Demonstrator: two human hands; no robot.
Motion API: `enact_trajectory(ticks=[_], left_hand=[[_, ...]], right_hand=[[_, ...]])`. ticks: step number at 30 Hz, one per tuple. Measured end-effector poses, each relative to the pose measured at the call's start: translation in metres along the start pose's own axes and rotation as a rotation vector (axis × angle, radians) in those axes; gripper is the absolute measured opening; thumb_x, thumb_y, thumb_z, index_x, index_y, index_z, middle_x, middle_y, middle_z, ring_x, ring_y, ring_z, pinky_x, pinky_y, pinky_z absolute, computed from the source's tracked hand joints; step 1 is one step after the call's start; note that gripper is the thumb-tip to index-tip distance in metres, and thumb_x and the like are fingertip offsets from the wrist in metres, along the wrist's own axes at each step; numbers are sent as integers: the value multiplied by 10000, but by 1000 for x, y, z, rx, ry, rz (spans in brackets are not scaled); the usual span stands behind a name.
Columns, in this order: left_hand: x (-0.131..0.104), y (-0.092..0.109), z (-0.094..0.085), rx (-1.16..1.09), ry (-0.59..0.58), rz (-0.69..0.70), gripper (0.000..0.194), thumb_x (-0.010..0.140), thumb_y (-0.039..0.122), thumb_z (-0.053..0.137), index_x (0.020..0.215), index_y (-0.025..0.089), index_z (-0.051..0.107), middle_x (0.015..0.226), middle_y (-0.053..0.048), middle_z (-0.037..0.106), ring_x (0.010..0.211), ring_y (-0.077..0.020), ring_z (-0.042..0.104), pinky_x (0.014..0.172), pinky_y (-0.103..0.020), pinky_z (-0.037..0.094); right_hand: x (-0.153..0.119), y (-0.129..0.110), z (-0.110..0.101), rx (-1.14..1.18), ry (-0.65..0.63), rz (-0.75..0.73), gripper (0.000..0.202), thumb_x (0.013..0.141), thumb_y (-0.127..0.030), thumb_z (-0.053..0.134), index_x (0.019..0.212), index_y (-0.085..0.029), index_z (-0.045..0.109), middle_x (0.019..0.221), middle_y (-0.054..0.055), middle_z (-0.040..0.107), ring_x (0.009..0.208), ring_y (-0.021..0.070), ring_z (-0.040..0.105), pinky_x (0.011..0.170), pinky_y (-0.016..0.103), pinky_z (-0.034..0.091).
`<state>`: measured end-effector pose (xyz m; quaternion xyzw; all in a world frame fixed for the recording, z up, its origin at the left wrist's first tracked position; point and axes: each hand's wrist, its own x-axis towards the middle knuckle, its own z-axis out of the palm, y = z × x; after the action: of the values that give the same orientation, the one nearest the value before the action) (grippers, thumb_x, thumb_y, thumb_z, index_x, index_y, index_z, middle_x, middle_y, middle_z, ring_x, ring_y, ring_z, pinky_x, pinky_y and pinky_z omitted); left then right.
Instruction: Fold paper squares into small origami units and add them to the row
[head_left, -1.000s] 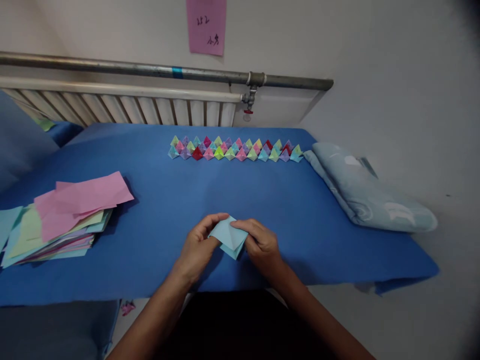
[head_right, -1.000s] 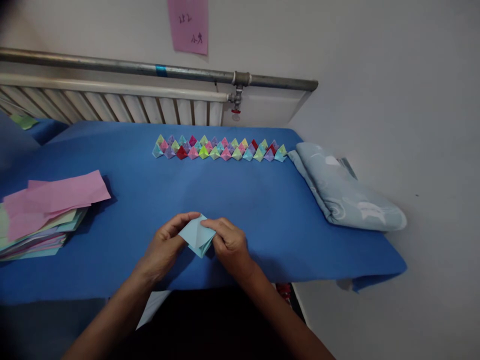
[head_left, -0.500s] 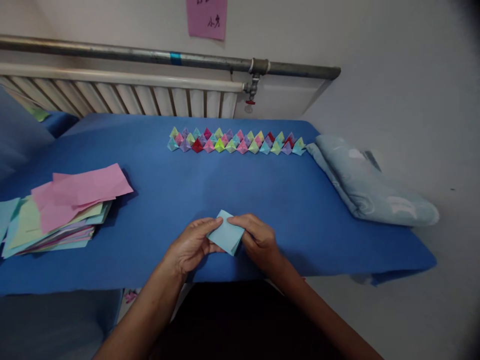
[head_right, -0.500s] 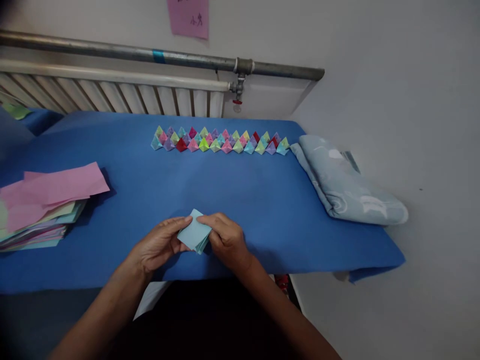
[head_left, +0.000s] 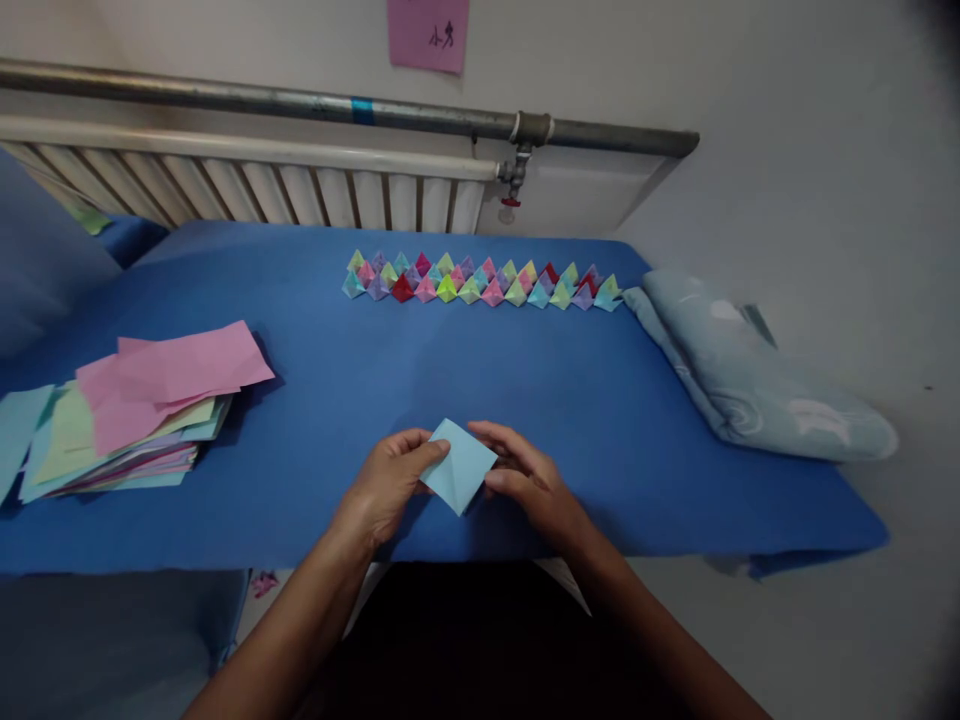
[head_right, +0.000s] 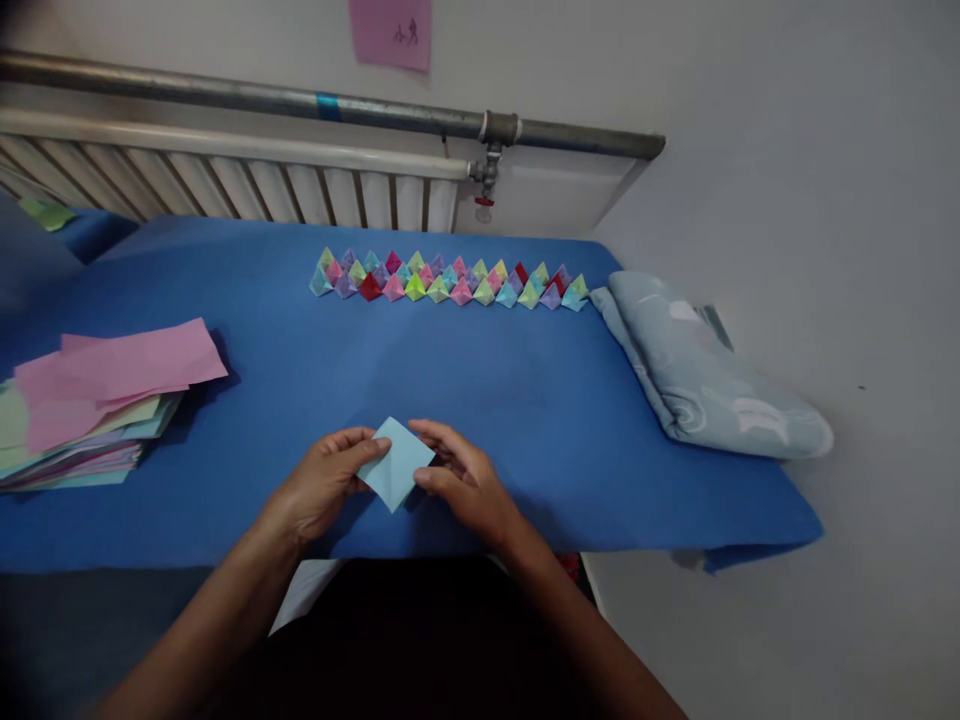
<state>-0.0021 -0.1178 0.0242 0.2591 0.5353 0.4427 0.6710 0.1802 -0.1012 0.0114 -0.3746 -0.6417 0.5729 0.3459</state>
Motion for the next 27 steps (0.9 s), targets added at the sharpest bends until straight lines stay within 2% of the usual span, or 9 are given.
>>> enact_trajectory(ticks=[3,5,9,12,16,19,27], left_hand=[[-6,0,3,68,-22,52,247,726,377,706,783,142,654,644,-4,631,563,-106,553,580,-234,438],[-12,1,4,176,-35,125,241,760,390,668,799,152,663,654,1,634,578,-110,547,585,-233,423],[-25,6,8,462,-32,328,202,809,374,607,822,190,692,706,17,641,653,-122,552,629,-229,416],[-31,8,11,578,-50,409,178,819,351,602,889,225,706,748,21,668,674,-128,568,640,-228,421],[-34,8,11,633,-26,488,140,816,325,621,869,236,715,735,19,673,653,-123,565,618,-223,419],[-35,6,10,653,-2,527,118,817,306,624,851,239,715,727,21,675,648,-118,565,618,-221,420],[-41,5,9,739,-36,579,111,846,278,600,819,235,699,702,30,660,623,-106,549,609,-220,407]], right_hand=[[1,-2,3,88,39,53,432,814,-304,572,1241,-235,560,1004,54,675,708,136,616,595,262,515],[1,-5,5,78,70,64,392,825,-328,588,1204,-225,585,961,44,685,732,140,627,616,260,516],[0,-11,6,-11,64,6,190,839,-308,602,985,-220,685,852,5,696,756,139,633,704,273,520],[-1,-10,6,-33,102,-26,139,836,-297,605,905,-219,697,763,-17,676,696,125,618,677,258,516],[-2,-6,7,-22,134,-48,117,828,-307,619,864,-223,693,712,-25,654,643,116,594,644,251,512],[-4,-6,7,-36,126,-75,91,829,-290,625,846,-230,692,746,-22,663,693,120,609,679,254,516],[-7,-29,2,-196,120,-287,133,855,-287,644,967,-250,706,888,12,693,822,143,647,752,291,542]])
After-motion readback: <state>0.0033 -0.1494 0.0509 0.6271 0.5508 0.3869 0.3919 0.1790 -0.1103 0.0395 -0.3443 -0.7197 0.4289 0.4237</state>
